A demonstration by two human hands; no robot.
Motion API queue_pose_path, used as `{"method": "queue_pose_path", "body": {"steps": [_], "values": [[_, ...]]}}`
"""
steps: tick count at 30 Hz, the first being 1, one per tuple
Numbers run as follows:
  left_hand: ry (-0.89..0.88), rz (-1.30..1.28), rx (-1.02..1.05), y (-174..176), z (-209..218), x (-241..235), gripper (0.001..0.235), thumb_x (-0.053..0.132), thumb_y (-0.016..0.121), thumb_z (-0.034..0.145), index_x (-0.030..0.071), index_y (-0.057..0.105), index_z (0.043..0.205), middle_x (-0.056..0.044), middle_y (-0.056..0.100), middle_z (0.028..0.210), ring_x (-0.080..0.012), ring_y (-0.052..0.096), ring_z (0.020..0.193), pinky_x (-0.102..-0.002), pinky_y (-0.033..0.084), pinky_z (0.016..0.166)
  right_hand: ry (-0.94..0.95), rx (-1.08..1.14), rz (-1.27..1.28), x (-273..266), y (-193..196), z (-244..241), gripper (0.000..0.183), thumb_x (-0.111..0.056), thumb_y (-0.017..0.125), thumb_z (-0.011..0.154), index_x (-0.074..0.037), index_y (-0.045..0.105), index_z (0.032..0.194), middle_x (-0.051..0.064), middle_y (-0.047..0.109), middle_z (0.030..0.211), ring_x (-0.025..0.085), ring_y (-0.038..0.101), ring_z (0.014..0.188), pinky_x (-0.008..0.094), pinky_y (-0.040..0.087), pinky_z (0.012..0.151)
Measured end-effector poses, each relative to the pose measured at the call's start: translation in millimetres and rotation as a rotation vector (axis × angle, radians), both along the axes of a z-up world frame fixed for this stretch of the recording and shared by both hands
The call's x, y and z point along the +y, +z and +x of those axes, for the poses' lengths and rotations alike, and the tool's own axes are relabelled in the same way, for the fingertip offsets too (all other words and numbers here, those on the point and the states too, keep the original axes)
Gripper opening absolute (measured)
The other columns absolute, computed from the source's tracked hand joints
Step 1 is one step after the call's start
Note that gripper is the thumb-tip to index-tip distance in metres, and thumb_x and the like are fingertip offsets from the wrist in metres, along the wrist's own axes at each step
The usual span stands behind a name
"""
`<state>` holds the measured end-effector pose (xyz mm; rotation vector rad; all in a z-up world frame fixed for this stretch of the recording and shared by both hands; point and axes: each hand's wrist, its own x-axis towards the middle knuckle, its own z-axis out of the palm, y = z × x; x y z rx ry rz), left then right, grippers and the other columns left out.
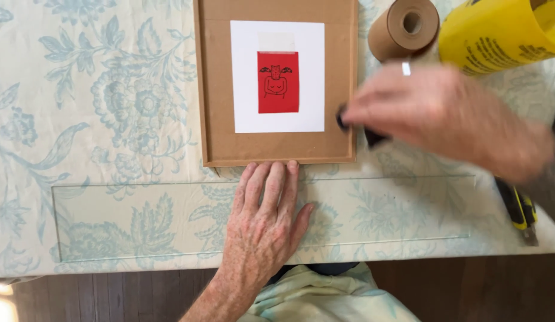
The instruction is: Assembling a picture frame by cutting backing material, applying adhesive tape, and fitting components together.
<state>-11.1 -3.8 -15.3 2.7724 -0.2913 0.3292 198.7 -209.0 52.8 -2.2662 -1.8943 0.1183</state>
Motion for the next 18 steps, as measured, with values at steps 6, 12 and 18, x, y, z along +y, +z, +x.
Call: {"method": "queue_pose_path", "body": {"steps": [6, 12, 18], "values": [[-0.001, 0.034, -0.01, 4, 3, 2, 0.058, 0.039, 0.061, 0.103, -0.006, 0.058, 0.139, -0.018, 0.058, 0.133, -0.035, 0.055, 0.124, -0.049, 0.043, 0.116, 0.046, 0.052, -0.016, -18, -17, -38, 0.027, 0.003, 0.068, 0.09, 0.001, 0.068, 0.117, 0.015, 0.069, 0.115, 0.03, 0.066, 0.104, 0.036, 0.064, 0.077], [-0.011, 0.033, -0.019, 3, 2, 1, 0.058, 0.038, 0.063, 0.101, -0.006, 0.057, 0.139, -0.018, 0.058, 0.135, -0.0356, 0.055, 0.124, -0.05, 0.044, 0.115, -0.067, -0.091, -0.011, -21, -21, -12, 0.028, 0.0, 0.074, 0.09, -0.001, 0.071, 0.118, 0.016, 0.072, 0.118, 0.031, 0.07, 0.109, 0.037, 0.064, 0.083], [-0.009, 0.041, -0.02, 1, 1, 1, 0.059, 0.04, 0.061, 0.102, -0.006, 0.056, 0.14, -0.019, 0.058, 0.134, -0.0361, 0.055, 0.125, -0.05, 0.043, 0.116, -0.011, -0.028, 0.084, -23, -27, -44, 0.025, 0.0, 0.078, 0.088, 0.001, 0.072, 0.113, 0.02, 0.075, 0.112, 0.032, 0.074, 0.102, 0.035, 0.067, 0.078]]}}
